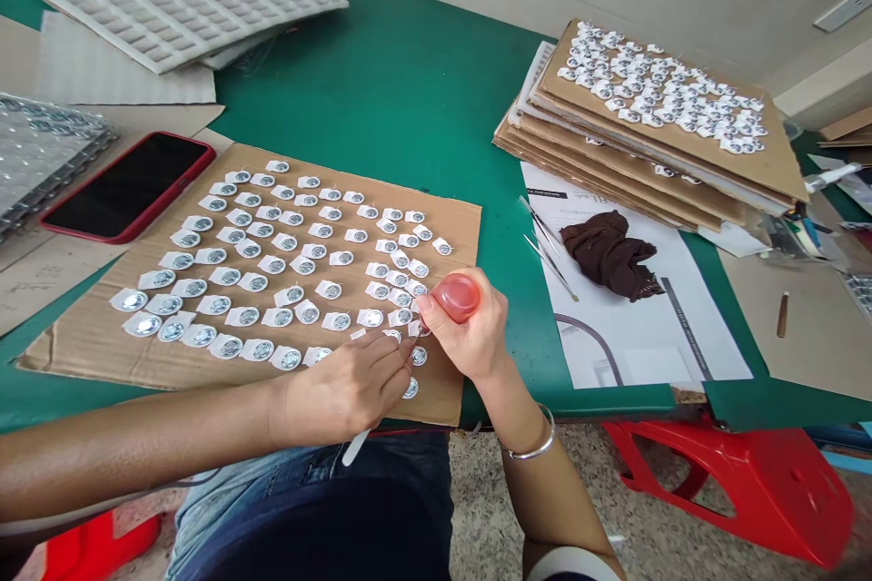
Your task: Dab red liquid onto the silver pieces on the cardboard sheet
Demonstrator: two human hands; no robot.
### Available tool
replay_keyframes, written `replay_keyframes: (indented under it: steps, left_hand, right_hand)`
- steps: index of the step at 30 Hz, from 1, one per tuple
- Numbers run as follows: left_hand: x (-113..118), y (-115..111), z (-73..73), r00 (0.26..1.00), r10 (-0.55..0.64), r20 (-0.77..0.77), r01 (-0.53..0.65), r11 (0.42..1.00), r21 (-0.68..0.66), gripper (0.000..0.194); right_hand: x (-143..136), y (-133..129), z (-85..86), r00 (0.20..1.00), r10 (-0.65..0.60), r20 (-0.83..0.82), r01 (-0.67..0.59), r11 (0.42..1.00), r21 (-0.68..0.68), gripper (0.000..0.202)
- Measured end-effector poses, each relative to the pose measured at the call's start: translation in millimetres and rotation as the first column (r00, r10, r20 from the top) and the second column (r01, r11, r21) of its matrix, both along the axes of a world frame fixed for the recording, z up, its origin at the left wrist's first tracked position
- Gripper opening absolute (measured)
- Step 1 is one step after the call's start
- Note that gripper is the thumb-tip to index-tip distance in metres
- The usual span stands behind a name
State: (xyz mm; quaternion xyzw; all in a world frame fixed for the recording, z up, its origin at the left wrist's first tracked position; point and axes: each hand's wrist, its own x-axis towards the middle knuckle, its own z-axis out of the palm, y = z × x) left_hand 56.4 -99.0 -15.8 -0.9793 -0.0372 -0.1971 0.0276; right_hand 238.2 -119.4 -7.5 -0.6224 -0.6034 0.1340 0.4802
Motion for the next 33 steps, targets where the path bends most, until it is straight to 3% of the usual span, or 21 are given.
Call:
replay_keyframes:
  steps: [17, 33]
  left_hand:
    - [-0.8, 3.0, 0.4, 1.000, -0.009, -0.008, 0.008, 0.998, -0.064, 0.014]
    - [0.3, 6.4, 5.7, 0.998, -0.023, -0.059, 0.012, 0.986, -0.168, 0.013]
  right_hand:
    - [4.6, 2.9, -2.3, 0.994, -0.076, 0.081, 0.073, 0.996, 0.041, 0.024]
    - [7.5, 0.0, -3.6, 0.995, -0.067, 0.074, 0.064, 0.997, 0.041, 0.024]
